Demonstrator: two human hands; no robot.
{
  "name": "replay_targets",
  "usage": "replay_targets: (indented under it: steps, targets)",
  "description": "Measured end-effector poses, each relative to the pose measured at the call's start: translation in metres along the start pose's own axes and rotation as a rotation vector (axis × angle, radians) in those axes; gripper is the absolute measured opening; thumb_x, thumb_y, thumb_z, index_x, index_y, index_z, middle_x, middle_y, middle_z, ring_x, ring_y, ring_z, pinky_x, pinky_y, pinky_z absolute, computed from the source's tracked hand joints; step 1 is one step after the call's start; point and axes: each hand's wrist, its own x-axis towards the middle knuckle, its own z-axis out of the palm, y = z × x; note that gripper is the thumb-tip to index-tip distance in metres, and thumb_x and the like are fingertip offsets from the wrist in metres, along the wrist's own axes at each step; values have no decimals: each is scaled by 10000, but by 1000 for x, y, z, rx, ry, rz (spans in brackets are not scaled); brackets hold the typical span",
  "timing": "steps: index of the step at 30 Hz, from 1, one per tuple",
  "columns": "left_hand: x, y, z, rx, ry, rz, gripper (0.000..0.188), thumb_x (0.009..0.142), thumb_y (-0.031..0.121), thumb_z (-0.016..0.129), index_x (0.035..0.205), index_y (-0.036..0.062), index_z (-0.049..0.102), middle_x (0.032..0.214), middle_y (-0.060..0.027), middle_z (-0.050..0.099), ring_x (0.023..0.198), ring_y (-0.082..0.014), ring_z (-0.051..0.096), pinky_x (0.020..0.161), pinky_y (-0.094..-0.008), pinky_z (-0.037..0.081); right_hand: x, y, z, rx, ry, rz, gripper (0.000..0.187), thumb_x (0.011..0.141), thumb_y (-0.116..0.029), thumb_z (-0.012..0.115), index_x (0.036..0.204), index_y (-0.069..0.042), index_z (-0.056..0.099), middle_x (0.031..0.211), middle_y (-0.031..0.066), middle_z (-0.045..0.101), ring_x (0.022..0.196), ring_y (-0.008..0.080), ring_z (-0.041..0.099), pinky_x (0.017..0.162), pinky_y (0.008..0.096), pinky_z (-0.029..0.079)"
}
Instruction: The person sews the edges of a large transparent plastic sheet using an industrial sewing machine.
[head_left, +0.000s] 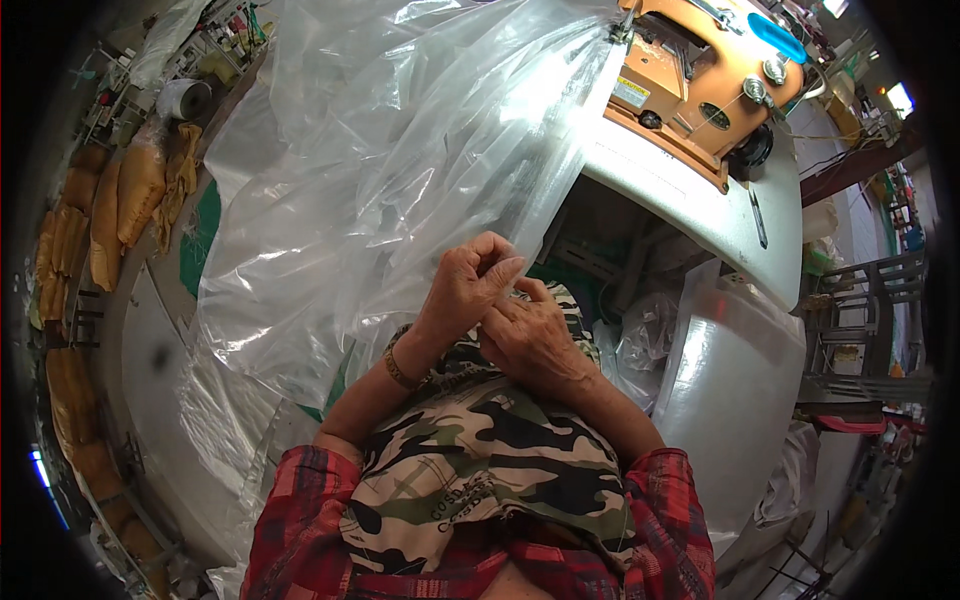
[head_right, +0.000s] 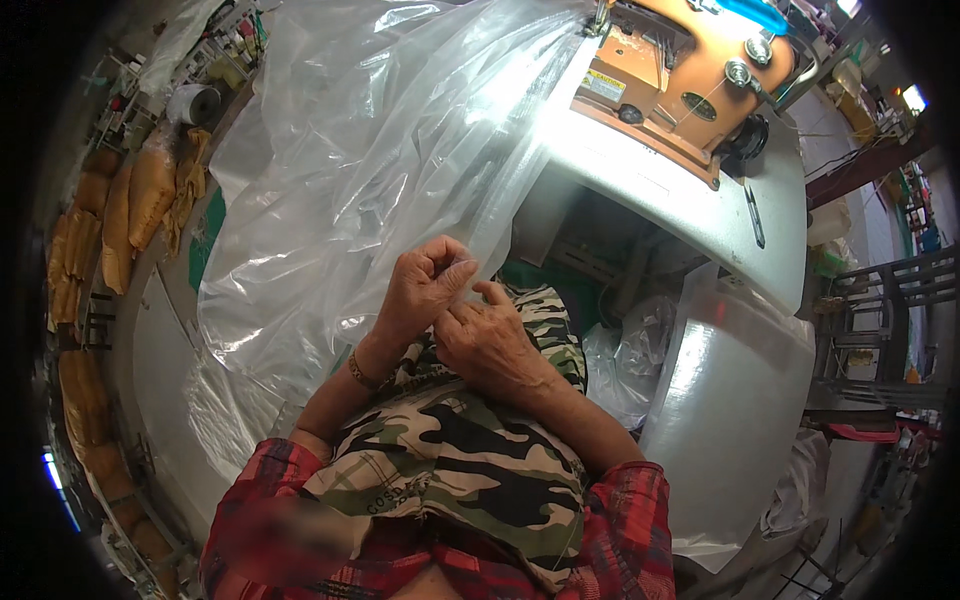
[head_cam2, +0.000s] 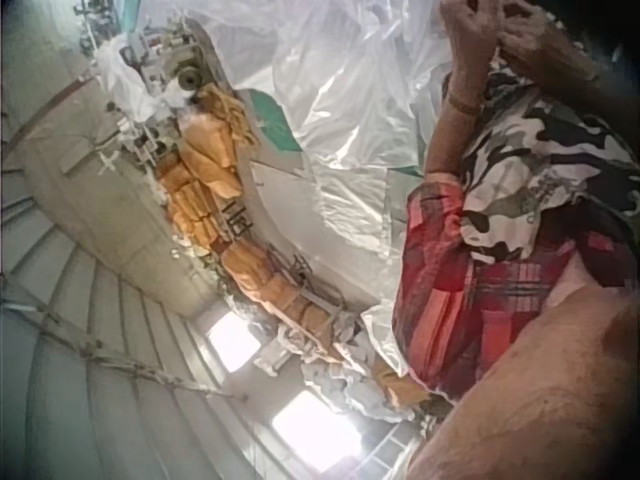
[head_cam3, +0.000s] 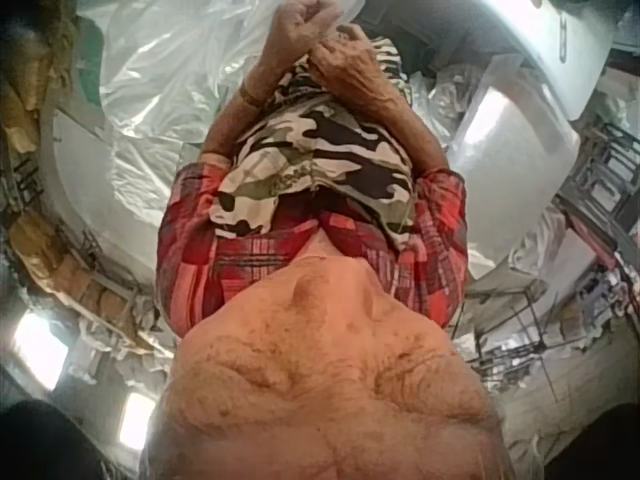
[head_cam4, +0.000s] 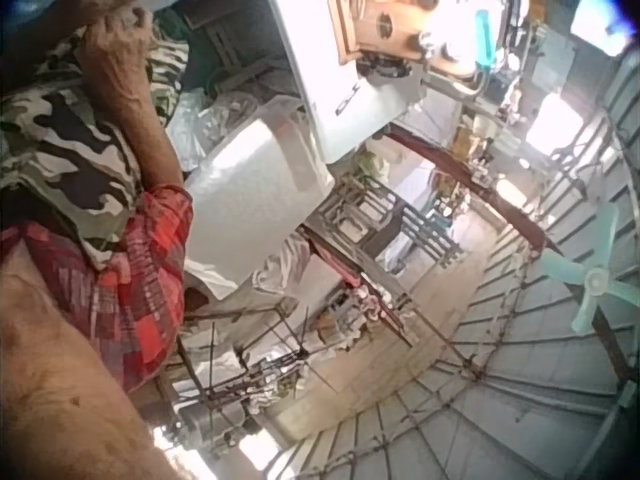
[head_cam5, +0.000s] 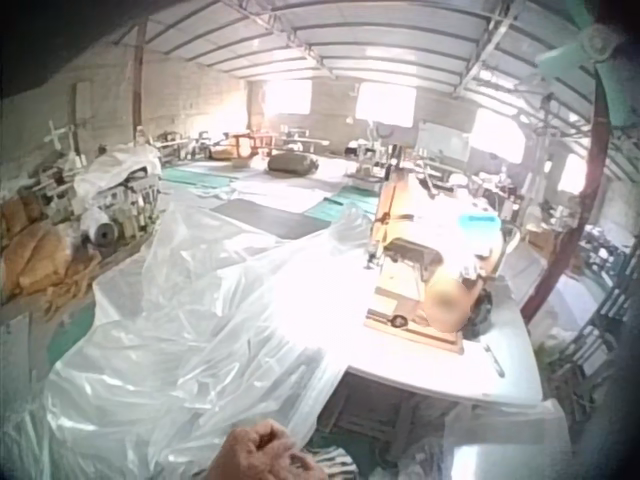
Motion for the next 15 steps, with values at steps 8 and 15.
replay_targets:
  steps: [8, 15]
  targets:
    - [13, 79, -43, 609, 220, 408, 15, 890, 27, 656, 885, 21, 644, 702, -85, 601, 605, -152, 558, 574, -276, 447, 17, 93, 69, 640, 948, 637, 333, 875, -129, 663, 1175, -16, 575, 1062, 138, 653, 1095, 266, 595, 958, 394, 461]
    - [24, 148, -26, 1092, -335, 621, 101, 861, 57, 660, 820, -1, 588, 690, -140, 605, 645, -300, 650, 588, -400, 497, 147, 74, 96, 740, 322, 139, 468, 876, -192, 702, 1284, -32, 538, 1000, 91, 691, 921, 209, 656, 856, 371, 532]
